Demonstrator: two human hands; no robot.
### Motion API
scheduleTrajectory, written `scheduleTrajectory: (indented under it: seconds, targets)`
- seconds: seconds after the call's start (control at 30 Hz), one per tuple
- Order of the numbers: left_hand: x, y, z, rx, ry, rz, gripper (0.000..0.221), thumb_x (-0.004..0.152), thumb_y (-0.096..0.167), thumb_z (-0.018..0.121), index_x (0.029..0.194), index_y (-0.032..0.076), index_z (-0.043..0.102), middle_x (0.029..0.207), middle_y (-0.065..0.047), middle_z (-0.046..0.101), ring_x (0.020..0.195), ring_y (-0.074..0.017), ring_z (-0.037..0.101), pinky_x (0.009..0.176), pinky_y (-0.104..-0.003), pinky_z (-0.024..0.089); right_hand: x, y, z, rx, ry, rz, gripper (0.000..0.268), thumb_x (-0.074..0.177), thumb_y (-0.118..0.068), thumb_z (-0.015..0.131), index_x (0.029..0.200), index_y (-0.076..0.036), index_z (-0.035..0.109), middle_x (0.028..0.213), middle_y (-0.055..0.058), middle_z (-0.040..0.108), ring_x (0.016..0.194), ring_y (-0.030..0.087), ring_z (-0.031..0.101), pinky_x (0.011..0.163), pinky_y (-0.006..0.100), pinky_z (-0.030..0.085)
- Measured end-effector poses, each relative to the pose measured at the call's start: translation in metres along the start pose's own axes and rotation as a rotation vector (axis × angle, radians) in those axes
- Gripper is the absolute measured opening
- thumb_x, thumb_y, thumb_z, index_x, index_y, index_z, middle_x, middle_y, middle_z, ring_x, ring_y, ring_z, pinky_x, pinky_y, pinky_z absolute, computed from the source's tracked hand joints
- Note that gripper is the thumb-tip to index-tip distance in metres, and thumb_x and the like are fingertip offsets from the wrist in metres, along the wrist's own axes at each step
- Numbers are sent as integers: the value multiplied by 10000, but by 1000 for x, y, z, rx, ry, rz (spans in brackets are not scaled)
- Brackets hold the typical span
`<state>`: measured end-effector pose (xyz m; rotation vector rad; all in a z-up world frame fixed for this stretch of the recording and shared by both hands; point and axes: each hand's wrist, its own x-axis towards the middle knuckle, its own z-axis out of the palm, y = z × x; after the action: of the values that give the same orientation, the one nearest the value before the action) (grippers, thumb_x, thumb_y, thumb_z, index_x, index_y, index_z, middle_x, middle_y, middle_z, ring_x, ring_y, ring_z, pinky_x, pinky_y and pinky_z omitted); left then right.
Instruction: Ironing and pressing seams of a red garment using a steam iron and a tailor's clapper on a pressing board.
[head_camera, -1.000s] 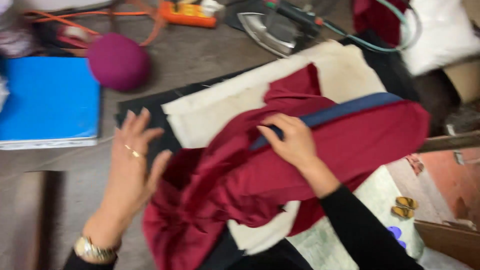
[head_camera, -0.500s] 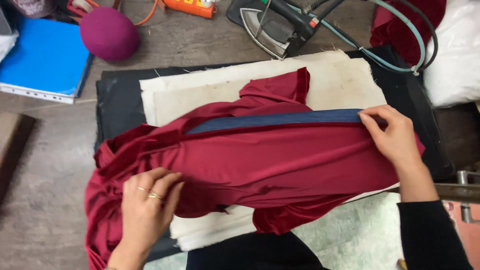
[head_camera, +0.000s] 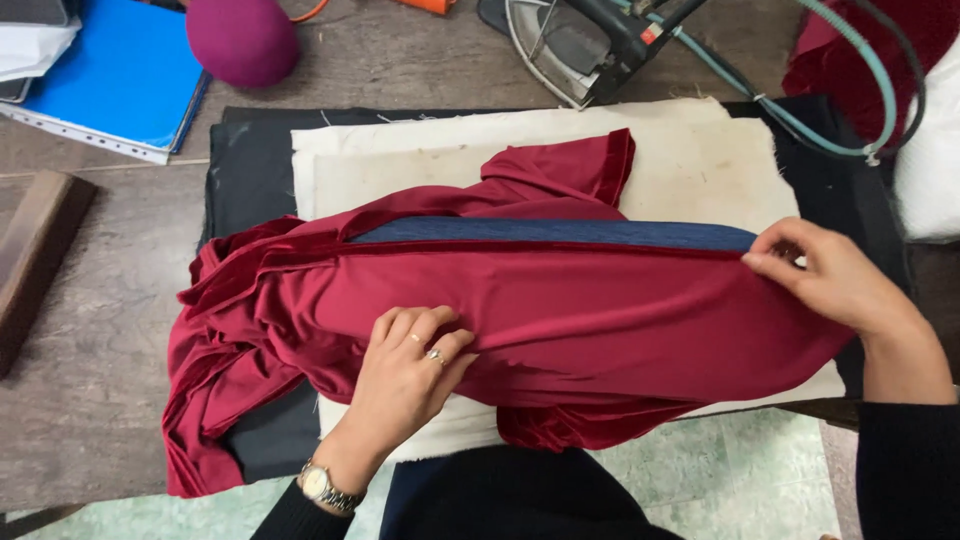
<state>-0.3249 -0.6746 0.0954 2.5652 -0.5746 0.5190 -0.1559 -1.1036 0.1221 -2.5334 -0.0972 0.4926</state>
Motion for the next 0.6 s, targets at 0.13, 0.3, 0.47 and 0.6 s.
scheduleTrajectory:
  seconds: [0.13,0.3,0.47,0.6]
  targets:
    - [6,-3,-3,-83,12,-5,164,914,223,659,995,85,629,1030,-74,596,901,-246,567,793,-385,402,5,2,0,21,53,-48,117,947,-138,629,936,-23,649,900,58,648,803,158,565,770,290,417]
    - [15,-23,-4,60,54,-107,230,919,215,633,1096,68,633,1114,-113,608,979,-289,565,826,-446,421,7,-1,10,-142,119,-42,101,938,-143,619,933,-54,664,938,71,653,827,188,594,779,313,423]
    - [41,-43,-7,122,47,-128,195,955,174,569,1106,83,651,1163,-100,605,1010,-299,565,825,-437,397,0,-45,39,-203,399,-417,130,981,-52,555,1054,8,644,1039,164,621,999,313,576,918,395,417]
    - [63,-71,3,49,-81,-261,136,910,221,641,992,114,664,941,-46,581,907,-279,539,740,-426,428,-4,-90,56,-76,283,-476,99,961,-75,583,1026,-44,652,1009,102,639,975,267,622,915,368,468]
